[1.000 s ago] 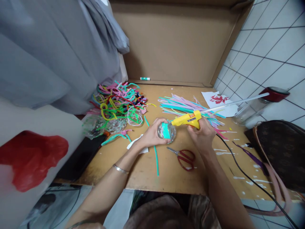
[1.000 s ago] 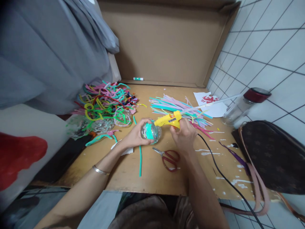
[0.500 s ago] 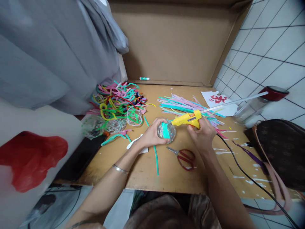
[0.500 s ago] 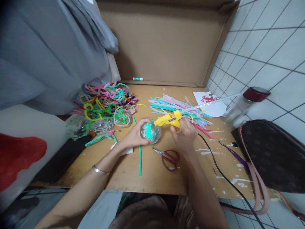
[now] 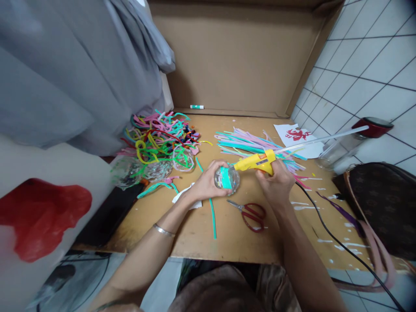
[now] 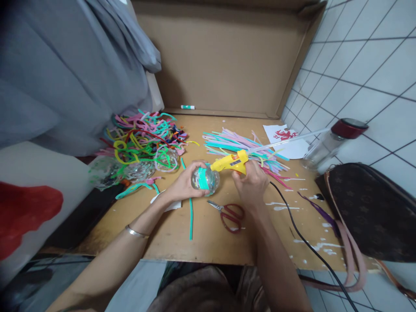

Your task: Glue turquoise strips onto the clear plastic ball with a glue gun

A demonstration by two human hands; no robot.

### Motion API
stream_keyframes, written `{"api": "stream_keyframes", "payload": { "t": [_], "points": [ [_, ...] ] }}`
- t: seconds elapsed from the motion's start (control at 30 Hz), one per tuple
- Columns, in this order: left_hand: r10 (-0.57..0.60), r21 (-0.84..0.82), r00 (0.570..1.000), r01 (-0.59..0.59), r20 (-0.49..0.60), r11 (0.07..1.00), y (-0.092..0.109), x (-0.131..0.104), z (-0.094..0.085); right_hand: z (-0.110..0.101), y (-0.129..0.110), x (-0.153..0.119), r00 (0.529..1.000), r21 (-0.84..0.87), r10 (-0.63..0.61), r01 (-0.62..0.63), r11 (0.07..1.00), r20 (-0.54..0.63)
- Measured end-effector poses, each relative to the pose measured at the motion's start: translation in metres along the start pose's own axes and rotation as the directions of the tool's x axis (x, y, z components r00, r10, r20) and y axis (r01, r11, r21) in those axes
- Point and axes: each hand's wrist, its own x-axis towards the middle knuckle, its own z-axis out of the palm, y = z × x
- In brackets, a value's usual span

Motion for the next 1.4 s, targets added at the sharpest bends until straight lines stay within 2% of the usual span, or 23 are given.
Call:
{"api": "stream_keyframes", "payload": {
  "t": [0.63, 0.87, 1.23, 1.4],
  "points": [
    [-0.003, 0.014, 1.000, 0.003, 0.014, 1.000, 0.0011, 0.0002, -0.0007, -0.0019, 0.0000, 0.0018, 1.000, 0.000, -0.002, 0.002, 1.000, 0.023],
    [-0.002, 0.016, 1.000, 0.002, 0.012, 1.000, -0.0020, -0.0003, 0.0002, -0.0025, -0.0013, 0.0021, 1.000, 0.016, 0.012, -0.012, 1.000, -0.007],
    [-0.011, 0.016, 1.000, 0.011, 0.008, 1.000, 0.0004, -0.0001, -0.0002, -0.0014, -0.0007, 0.0019, 0.998, 0.008, 0.028, -0.028, 1.000, 0.050],
    [-0.017, 0.014, 1.000, 0.017, 0.009, 1.000, 0.0012, -0.0001, -0.0006, -0.0021, -0.0013, 0.0035, 0.998, 0.007, 0.044, -0.044, 0.999, 0.039]
  ]
}}
